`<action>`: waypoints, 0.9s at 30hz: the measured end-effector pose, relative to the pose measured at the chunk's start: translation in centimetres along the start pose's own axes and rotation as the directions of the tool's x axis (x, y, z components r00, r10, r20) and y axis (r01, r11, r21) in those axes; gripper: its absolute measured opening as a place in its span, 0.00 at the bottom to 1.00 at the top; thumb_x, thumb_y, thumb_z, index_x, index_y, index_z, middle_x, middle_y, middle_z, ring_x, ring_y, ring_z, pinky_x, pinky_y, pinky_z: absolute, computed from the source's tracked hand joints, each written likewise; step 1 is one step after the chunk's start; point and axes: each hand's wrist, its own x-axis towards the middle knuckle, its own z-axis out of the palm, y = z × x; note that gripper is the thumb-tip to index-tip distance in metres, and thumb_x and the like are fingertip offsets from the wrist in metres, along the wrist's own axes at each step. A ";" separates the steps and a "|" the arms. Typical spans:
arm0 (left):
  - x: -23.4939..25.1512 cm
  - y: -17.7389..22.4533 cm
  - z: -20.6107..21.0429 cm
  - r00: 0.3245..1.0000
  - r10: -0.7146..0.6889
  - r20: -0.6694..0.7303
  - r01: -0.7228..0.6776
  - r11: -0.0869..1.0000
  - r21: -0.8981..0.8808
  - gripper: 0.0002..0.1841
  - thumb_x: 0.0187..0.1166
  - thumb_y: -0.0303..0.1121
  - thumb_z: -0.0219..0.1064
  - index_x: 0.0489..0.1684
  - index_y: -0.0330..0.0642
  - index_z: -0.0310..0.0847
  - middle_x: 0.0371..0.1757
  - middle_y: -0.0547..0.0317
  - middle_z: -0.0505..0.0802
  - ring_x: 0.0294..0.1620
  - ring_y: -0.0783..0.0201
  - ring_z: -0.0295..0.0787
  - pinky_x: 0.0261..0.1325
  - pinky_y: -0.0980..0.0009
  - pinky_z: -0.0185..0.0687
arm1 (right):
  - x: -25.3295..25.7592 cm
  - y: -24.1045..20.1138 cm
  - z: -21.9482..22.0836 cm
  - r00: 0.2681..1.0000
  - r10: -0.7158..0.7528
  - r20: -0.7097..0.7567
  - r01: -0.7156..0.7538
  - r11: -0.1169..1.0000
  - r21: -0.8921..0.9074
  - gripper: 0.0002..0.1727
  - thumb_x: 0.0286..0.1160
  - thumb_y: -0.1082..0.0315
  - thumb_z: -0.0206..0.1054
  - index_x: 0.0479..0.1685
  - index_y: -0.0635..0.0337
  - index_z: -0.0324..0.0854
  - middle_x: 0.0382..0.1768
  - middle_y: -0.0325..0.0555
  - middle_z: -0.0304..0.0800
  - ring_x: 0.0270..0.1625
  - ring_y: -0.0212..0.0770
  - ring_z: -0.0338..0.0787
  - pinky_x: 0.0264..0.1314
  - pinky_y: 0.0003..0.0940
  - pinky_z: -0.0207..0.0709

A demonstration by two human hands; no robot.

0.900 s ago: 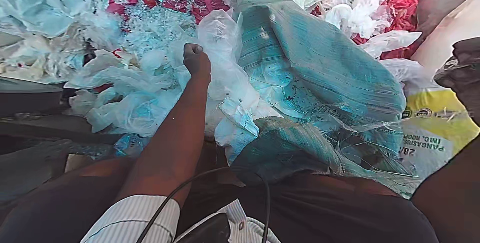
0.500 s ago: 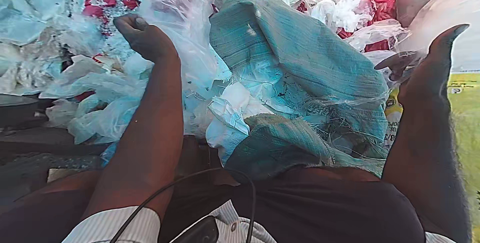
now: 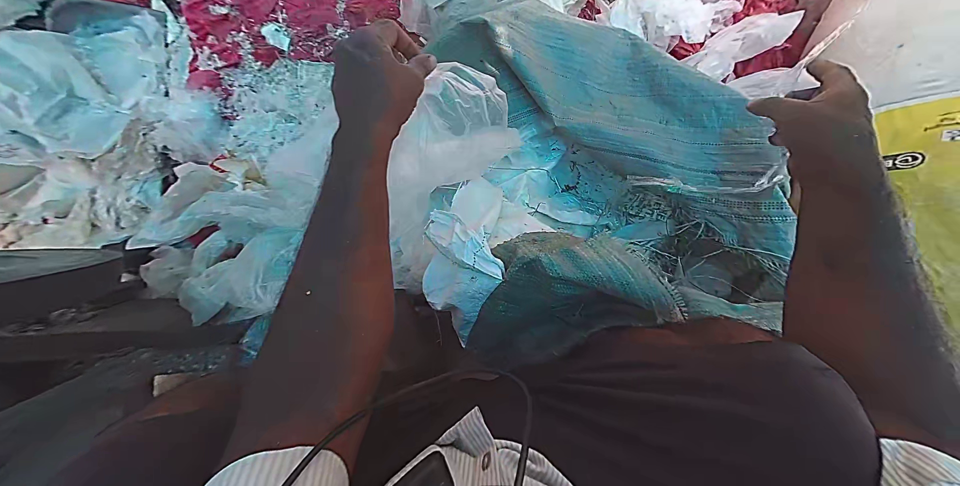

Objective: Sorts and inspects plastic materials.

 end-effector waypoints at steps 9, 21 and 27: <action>-0.4 2.0 3.5 0.992 0.107 0.061 -0.106 0.994 -0.026 0.18 0.82 0.45 0.69 0.51 0.37 0.86 0.36 0.45 0.87 0.38 0.47 0.83 0.48 0.41 0.76 | -3.2 6.1 -1.3 0.970 0.144 0.196 -0.162 0.984 0.079 0.51 0.80 0.22 0.23 0.45 0.56 0.83 0.45 0.46 0.89 0.53 0.39 0.84 0.62 0.46 0.73; -1.8 1.9 7.2 0.978 0.131 0.163 -0.144 0.987 0.073 0.17 0.84 0.45 0.68 0.50 0.37 0.86 0.28 0.46 0.84 0.30 0.47 0.79 0.41 0.41 0.73 | -8.6 20.3 9.2 0.848 0.285 0.448 -0.316 0.949 -0.006 0.19 0.80 0.68 0.70 0.65 0.68 0.82 0.56 0.62 0.89 0.51 0.47 0.94 0.60 0.44 0.88; -2.8 2.2 8.3 0.975 0.097 0.201 -0.124 0.984 0.124 0.18 0.85 0.46 0.68 0.49 0.37 0.86 0.25 0.45 0.84 0.27 0.46 0.77 0.38 0.40 0.73 | -3.6 21.7 14.3 0.839 0.328 0.435 -0.202 0.929 -0.310 0.57 0.61 0.39 0.82 0.88 0.57 0.57 0.53 0.70 0.88 0.48 0.67 0.91 0.51 0.69 0.83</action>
